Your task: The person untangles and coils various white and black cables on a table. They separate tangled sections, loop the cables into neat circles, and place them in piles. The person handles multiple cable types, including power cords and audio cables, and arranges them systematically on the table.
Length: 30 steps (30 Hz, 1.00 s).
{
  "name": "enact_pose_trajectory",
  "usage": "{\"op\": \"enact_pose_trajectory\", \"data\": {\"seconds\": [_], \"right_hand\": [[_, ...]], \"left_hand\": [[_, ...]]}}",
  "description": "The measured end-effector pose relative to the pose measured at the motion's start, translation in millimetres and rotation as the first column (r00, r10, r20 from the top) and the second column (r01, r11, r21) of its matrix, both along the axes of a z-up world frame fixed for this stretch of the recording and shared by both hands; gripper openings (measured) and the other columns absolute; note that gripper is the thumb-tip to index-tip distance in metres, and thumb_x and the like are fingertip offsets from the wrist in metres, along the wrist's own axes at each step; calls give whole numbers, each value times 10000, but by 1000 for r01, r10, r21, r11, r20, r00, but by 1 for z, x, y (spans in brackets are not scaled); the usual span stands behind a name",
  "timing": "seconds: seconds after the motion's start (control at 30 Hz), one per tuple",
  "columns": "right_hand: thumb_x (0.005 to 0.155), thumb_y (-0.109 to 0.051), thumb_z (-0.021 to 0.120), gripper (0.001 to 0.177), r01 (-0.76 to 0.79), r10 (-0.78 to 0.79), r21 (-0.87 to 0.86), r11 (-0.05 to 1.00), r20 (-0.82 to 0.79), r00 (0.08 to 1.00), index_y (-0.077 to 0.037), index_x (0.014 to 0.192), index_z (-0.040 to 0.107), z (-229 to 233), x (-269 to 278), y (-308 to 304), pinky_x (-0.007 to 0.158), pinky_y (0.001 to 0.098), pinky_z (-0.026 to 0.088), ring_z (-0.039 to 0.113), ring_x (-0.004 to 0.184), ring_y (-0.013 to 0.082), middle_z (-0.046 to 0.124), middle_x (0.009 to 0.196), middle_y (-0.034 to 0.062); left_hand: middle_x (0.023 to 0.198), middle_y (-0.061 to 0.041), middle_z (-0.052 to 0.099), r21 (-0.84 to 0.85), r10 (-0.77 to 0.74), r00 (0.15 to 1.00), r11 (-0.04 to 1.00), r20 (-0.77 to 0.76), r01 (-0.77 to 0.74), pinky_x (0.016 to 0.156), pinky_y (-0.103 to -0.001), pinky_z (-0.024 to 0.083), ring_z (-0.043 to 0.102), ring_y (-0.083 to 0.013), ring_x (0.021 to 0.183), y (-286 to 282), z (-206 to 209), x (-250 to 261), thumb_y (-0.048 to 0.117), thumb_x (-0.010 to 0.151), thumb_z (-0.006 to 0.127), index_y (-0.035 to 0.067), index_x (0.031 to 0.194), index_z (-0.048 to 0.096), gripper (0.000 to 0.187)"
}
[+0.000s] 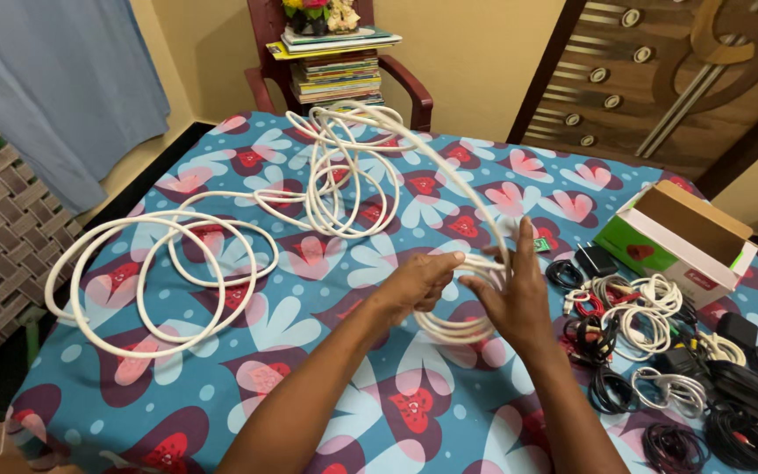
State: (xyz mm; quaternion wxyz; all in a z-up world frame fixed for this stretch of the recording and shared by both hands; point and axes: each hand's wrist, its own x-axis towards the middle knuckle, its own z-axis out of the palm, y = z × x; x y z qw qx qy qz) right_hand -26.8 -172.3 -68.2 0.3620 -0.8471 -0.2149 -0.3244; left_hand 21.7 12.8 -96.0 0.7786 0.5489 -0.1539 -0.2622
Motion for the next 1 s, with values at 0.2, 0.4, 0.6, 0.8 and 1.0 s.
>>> {"op": "enact_pose_trajectory", "data": {"seconds": [0.2,0.4,0.6,0.8,1.0], "right_hand": [[900,-154,797,644,25,-58,-220,975,-145,988,-42,1445,473,-12,0,-5,722,408,575,723,910,314,680,1115,147],[862,-88,710,429,-95,70,-156,983,-160,985,-32,1231,501,-22,-2,8,691,437,561,693,862,383,676,970,191],[891,-53,631,334,-62,16,-194,979,-227,974,-64,1204,516,-15,-7,6,645,493,529,692,804,425,695,846,210],[922,-53,621,275,12,-21,-164,986,-58,998,-57,1179,524,-9,-6,17,628,510,519,682,796,437,689,845,215],[939,-81,625,218,101,-106,-175,979,-21,994,-56,1130,522,-7,-15,25,626,528,507,672,764,440,664,799,213]], "left_hand": [[592,49,464,326,0,967,941,256,-86,452,-266,316,396,-63,504,9,5,4,503,980,627,66,756,636,491],[844,-137,720,600,-173,809,759,561,-253,735,-392,522,678,-257,789,10,18,-10,522,954,542,60,1003,783,524],[989,-194,769,575,-126,826,775,549,-263,857,-409,553,744,-307,944,5,24,-21,466,916,572,71,1057,763,460],[995,-151,737,245,103,675,883,731,-401,792,-387,568,717,-275,910,4,35,-16,349,788,728,41,1040,720,398],[933,-134,733,377,-78,501,760,862,-529,771,-384,561,701,-263,854,26,70,-27,418,800,808,49,923,767,391]]}}
